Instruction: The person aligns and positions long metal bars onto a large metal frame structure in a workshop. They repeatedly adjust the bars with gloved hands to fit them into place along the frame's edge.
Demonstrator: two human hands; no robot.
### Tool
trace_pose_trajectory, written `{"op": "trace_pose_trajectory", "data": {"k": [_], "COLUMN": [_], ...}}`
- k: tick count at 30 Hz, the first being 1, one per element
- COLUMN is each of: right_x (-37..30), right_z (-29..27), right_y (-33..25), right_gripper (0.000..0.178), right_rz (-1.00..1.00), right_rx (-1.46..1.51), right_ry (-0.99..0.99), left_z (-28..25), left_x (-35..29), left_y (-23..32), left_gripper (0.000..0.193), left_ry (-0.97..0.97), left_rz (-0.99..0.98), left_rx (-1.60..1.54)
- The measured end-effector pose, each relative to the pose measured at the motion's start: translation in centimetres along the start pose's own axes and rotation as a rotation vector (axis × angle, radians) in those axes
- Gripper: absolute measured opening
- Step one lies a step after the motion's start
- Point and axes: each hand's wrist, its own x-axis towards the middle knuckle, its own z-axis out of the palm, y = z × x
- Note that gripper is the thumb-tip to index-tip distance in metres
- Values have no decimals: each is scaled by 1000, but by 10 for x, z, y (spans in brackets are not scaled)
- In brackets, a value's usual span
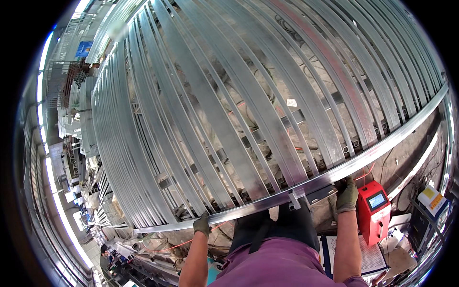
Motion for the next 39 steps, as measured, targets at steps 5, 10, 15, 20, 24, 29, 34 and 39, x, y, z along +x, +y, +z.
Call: {"op": "trace_pose_trajectory", "data": {"k": [5,10,15,20,24,29,34,39], "right_x": [-4,-8,-1,18,29,19,-15,-25], "right_z": [3,6,-7,-25,-60,-91,-87,-96], "right_y": [2,1,5,23,44,65,90,132], "right_gripper": [27,28,32,25,27,29,35,35], "right_rz": [-30,-26,-1,2,135,153,66,-26], "right_rx": [55,68,1,34,-159,-515,-985,-1190], "right_ry": [-44,-61,5,33,113,156,88,-13], "left_z": [-5,2,5,-7,-3,-10,-12,-36], "left_x": [-25,-2,5,-49,-44,-72,-70,-93], "left_y": [20,2,-5,33,28,37,14,17], "left_gripper": [110,111,117,127,123,119,132,126], "left_ry": [-123,-124,-142,-10,28,20,-70,-126], "left_rz": [-21,53,37,38,112,25,198,262], "left_rx": [60,159,144,223,271,115,3,126]}}
